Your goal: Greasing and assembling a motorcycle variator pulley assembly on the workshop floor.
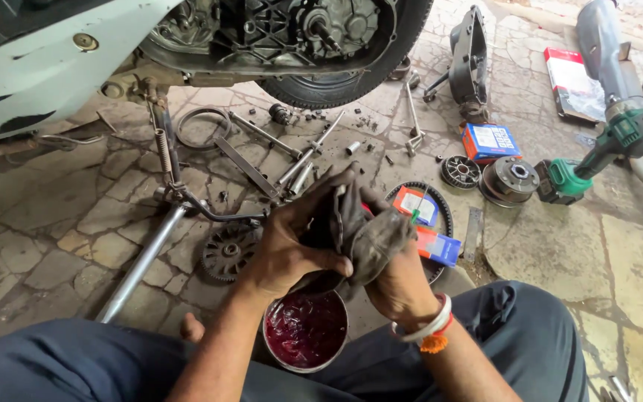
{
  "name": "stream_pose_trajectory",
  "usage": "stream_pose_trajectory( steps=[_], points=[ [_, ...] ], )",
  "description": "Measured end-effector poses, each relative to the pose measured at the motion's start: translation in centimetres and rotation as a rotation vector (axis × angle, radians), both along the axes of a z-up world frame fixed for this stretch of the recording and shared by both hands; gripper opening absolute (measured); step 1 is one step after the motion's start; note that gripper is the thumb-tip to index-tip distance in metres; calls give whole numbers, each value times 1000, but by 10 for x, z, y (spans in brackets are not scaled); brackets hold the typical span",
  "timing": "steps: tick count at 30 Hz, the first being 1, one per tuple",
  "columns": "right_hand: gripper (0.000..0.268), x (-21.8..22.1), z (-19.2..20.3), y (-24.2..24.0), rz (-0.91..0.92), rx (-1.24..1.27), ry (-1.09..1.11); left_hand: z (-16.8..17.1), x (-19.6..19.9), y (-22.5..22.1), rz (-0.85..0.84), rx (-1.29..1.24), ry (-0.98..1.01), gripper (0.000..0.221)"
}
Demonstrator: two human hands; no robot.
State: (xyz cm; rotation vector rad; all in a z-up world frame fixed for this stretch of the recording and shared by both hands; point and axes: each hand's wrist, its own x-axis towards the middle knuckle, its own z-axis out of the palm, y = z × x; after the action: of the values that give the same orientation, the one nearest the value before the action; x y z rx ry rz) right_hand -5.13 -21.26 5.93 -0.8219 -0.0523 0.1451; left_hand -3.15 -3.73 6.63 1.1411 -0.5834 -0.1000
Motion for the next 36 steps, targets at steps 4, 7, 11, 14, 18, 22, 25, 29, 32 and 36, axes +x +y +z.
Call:
stream_pose_trajectory(
  steps=[4, 7, 11, 14, 18, 22, 25, 29, 32, 36],
  points=[
    [35, 4, -10, -9, -7, -145, -174, 6, 0, 0, 42, 179, -219, 102],
    [23, 4, -23, -12, -192, -237, -105, -6, 0, -3, -4, 164, -220, 94],
    [24, 5, -36, -18, -350, -230, -77, -26, 2, -9, -175, -14, 18, 96],
    [24, 1, -30, -24, -327, -196, 24, -30, 1, -9, -216, -91, 105, 93],
    [30, -5, -21, -30, -189, -116, 196, -50, 6, -1, -154, -102, 270, 88],
    [30, -12, -10, -23, -15, 35, 161, -52, 7, 0, -158, -237, 236, 78],
    [30, -13, -4, -13, -106, 15, 46, -56, 7, -3, -157, -125, 204, 70],
    [15, -7, -27, -18, -290, -84, -73, -45, -1, -17, -179, -58, 121, 65],
    [11, -6, -34, -25, -432, -449, -214, -39, -3, -21, -200, -84, 159, 62],
    [11, -5, -27, -30, -450, -928, -312, -74, 7, -17, -163, -67, 238, 53]
  ],
)
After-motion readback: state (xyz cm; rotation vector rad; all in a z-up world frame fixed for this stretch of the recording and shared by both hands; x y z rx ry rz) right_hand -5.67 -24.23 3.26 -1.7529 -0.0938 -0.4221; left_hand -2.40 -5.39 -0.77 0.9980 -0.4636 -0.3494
